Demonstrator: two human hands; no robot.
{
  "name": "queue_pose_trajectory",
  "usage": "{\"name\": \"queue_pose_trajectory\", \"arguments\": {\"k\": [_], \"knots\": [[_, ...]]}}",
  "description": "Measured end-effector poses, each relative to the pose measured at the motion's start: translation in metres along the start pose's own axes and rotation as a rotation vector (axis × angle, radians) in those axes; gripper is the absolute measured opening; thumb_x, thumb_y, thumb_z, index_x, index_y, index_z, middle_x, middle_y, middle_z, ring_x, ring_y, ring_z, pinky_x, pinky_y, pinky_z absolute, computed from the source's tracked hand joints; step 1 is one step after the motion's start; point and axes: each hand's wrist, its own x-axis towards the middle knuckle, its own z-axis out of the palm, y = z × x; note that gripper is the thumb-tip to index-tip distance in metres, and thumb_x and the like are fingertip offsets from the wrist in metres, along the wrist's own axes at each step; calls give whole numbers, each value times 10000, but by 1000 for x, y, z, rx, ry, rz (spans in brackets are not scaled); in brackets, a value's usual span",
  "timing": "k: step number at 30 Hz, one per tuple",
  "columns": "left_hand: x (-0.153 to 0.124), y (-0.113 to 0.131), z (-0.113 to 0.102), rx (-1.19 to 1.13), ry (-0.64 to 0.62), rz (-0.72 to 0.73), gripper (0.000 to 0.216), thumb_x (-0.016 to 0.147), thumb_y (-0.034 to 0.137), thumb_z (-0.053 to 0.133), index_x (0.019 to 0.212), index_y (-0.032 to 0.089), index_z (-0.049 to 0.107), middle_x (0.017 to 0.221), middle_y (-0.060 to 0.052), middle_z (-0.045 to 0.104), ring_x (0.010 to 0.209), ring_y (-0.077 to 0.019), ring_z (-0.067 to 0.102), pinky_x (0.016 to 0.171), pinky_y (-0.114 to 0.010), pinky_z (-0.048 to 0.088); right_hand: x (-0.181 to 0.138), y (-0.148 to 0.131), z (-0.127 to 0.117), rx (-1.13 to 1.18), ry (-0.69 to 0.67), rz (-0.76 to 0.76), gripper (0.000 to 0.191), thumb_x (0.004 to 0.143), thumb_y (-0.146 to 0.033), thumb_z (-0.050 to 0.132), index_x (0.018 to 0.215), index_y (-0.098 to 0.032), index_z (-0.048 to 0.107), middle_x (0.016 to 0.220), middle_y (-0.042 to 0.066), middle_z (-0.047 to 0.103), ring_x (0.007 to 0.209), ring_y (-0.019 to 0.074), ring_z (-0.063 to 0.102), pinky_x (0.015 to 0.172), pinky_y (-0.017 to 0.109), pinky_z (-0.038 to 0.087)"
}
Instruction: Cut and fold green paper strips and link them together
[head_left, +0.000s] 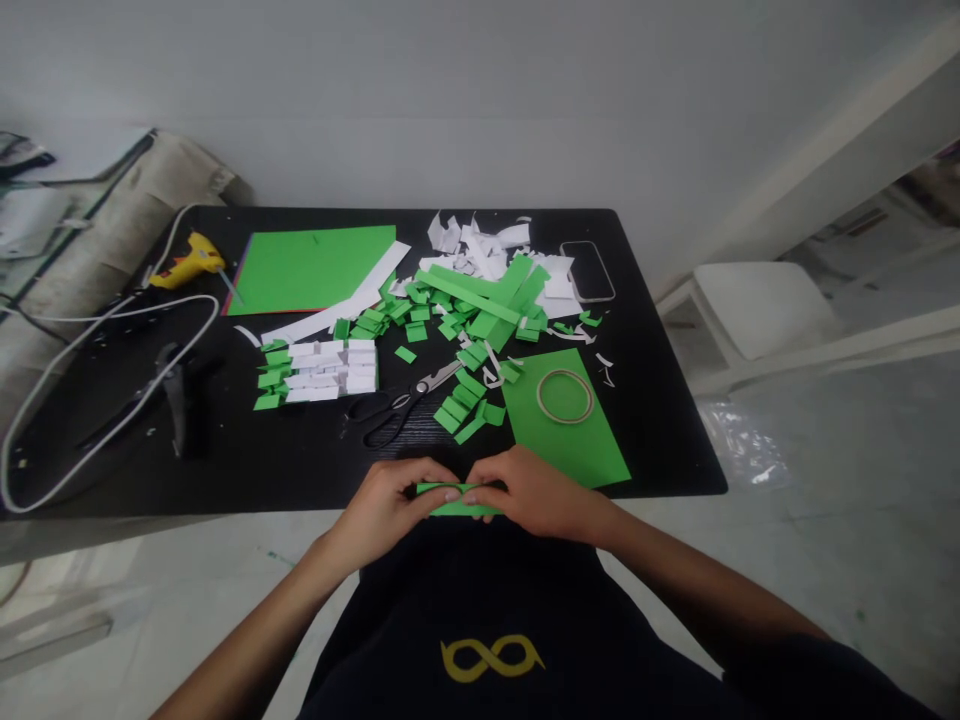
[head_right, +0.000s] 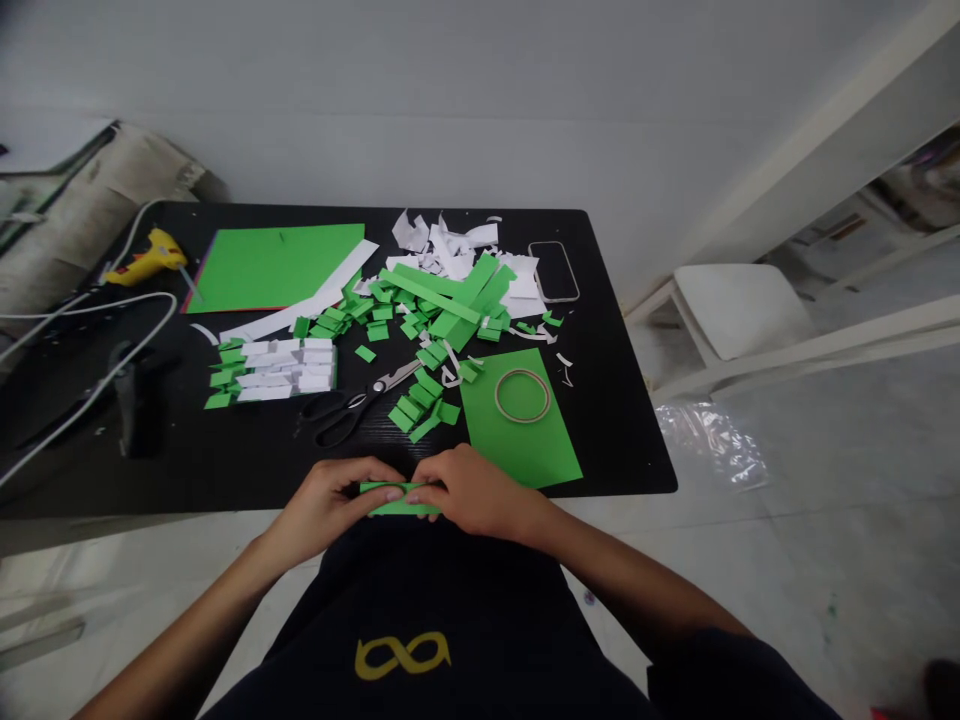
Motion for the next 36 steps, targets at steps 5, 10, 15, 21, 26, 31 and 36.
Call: {"name": "queue_pose_trajectory", "arguments": {"k": [5,10,15,21,26,31,36], "knots": [[-2,-2,-3,-51,-83,-43,151,961,343,737,1000,224,821,918,-10,826,790,-156,755,710,-223,555,-3,4,0,-9,-20,-14,144,967,-222,716,893,-156,821,765,36,811,687,149,725,673,236,469],[-3,-3,-3,-148,-141,-145,184,966,364,722,1036,217,806,830,1,798,656,-132,716,640,-217,553,-5,8,1,-32,-20,-9,152,961,-239,715,878,-168,820,724,20,789,646,143,687,636,238,438],[-2,0,0,-127,-165,-157,199,974,368,692,1015,204,796,846,-16,784,696,-141,720,630,-216,537,-7,13,2,-28,-30,0,160,957,-235,701,864,-164,810,728,25,788,659,149,690,634,239,438],[1,7,4,-66,-270,-176,165,951,313,680,896,178,757,670,2,729,595,-136,700,569,-202,503,-8,12,1,-45,-43,-23,153,948,-222,706,854,-166,812,722,14,786,639,136,667,625,234,421],[1,7,4,-54,-307,-123,153,949,267,652,862,179,742,663,8,728,590,-125,698,573,-194,499,-10,11,1,-25,-73,-38,138,942,-222,710,871,-169,815,746,16,795,659,138,680,625,228,428],[-3,0,-3,-190,-324,-224,175,937,281,664,818,164,715,635,7,708,556,-122,695,539,-190,504,-13,13,-2,23,-103,-16,140,940,-219,700,875,-164,811,763,26,808,665,144,690,623,233,436],[-7,-6,-10,-312,-322,-290,204,919,293,685,769,156,675,651,-4,710,539,-104,671,524,-182,510,-14,15,-3,47,-98,4,151,937,-250,702,868,-163,804,795,37,820,674,150,699,609,234,442]]}}
